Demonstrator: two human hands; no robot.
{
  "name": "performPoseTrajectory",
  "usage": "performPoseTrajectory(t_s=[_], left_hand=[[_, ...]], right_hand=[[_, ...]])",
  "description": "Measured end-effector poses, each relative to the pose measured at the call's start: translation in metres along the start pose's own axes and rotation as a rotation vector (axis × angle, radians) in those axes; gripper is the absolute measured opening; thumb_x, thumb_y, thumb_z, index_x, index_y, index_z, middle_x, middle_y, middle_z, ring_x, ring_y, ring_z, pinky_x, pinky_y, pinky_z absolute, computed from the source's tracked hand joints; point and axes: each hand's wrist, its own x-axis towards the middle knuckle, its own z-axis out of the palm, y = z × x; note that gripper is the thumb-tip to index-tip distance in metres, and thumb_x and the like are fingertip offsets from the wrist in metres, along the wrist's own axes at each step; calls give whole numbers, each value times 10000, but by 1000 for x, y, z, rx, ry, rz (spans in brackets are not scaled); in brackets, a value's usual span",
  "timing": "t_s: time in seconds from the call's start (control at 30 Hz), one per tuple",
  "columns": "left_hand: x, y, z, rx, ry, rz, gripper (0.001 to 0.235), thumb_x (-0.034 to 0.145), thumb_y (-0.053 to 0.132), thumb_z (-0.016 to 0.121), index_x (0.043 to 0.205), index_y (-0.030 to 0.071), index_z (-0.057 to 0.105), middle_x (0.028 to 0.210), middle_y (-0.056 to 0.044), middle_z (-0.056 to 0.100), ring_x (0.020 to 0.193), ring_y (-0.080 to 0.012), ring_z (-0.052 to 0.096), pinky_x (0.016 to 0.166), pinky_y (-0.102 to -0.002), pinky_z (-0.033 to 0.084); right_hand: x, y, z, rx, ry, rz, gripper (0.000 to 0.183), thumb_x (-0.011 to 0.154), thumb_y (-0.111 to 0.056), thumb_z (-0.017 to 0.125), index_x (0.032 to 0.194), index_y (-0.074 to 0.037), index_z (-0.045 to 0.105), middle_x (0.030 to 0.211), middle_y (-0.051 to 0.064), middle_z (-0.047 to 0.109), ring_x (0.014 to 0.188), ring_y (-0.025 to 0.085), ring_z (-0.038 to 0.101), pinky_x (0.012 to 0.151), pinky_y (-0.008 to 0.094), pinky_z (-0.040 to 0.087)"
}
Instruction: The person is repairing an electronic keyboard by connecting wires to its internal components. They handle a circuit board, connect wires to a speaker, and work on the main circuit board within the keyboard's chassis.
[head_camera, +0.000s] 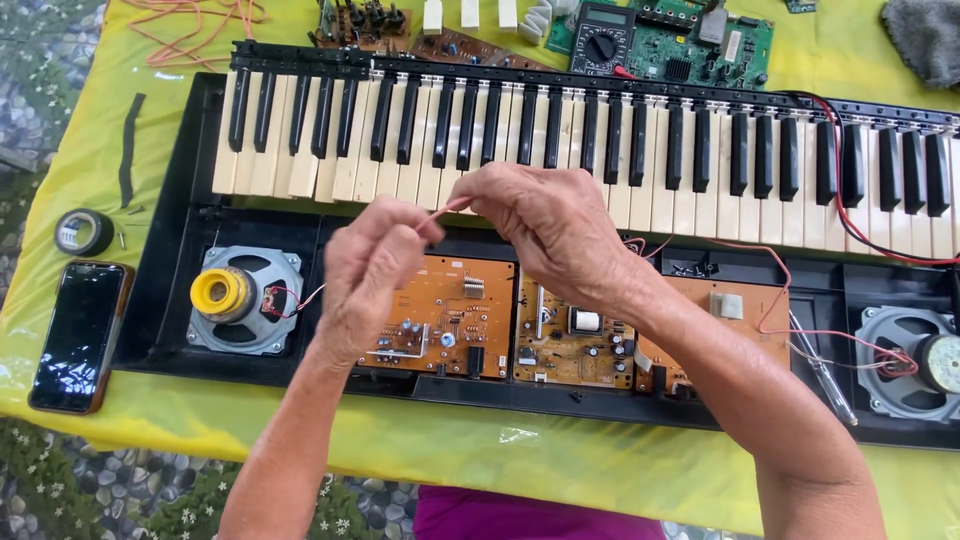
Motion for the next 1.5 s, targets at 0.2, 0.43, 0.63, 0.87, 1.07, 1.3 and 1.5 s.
performPoseTrajectory(t_s=[0.2, 0.43, 0.63, 0.87, 1.07, 1.3, 1.5], left_hand=[[-12, 8, -11, 235, 117, 34, 212, 1055, 183, 567, 993, 65, 731, 721, -68, 693, 609, -53, 505, 601, -216, 446], [-19, -2, 0, 349, 35, 104, 183, 1040, 160, 613, 947, 75, 745, 678, -76, 679, 664, -170, 671, 675, -296, 575], [-9, -18, 31, 462, -142, 84, 82, 993, 78, 649, 976, 77, 729, 766, -85, 712, 741, -226, 719, 708, -321, 597], [6, -50, 54, 637, -193, 72, 39, 1001, 139, 629, 970, 128, 607, 809, -123, 646, 807, -376, 697, 682, -486, 575], [24, -60, 63, 694, -214, 76, 37, 1017, 199, 597, 989, 179, 585, 848, -74, 646, 877, -345, 696, 712, -488, 587], [41, -75, 76, 599, -229, 84, 24, 996, 244, 649, 981, 232, 633, 843, -32, 683, 870, -318, 711, 714, -450, 587], [59, -60, 95, 505, -263, 119, 44, 977, 246, 679, 942, 228, 660, 803, -9, 701, 812, -247, 719, 700, -351, 584]], right_hand=[[10, -22, -1, -198, -139, -69, 133, 1037, -144, 632, 988, -94, 745, 707, 45, 633, 593, 165, 632, 575, 277, 546], [5, -32, -22, -374, -210, -40, 166, 1033, -150, 630, 920, -115, 747, 699, 41, 694, 499, 170, 652, 547, 262, 555], [-3, -21, -27, -551, -189, -93, 155, 1044, -184, 615, 926, -138, 704, 693, 8, 644, 539, 183, 654, 552, 272, 548], [-9, -16, -37, -691, -208, -109, 184, 1038, -108, 584, 879, -105, 677, 662, 29, 592, 569, 200, 624, 559, 279, 539], [-17, 12, -51, -740, -96, -146, 216, 1043, -173, 602, 831, -142, 622, 630, -31, 489, 528, 160, 584, 541, 255, 507], [-20, 33, -68, -764, -7, -137, 170, 1011, -173, 651, 845, -152, 621, 634, 0, 506, 550, 197, 616, 525, 281, 511], [-32, 40, -82, -838, 69, -110, 103, 1005, -193, 669, 904, -179, 654, 627, -25, 506, 534, 156, 592, 521, 259, 498]])
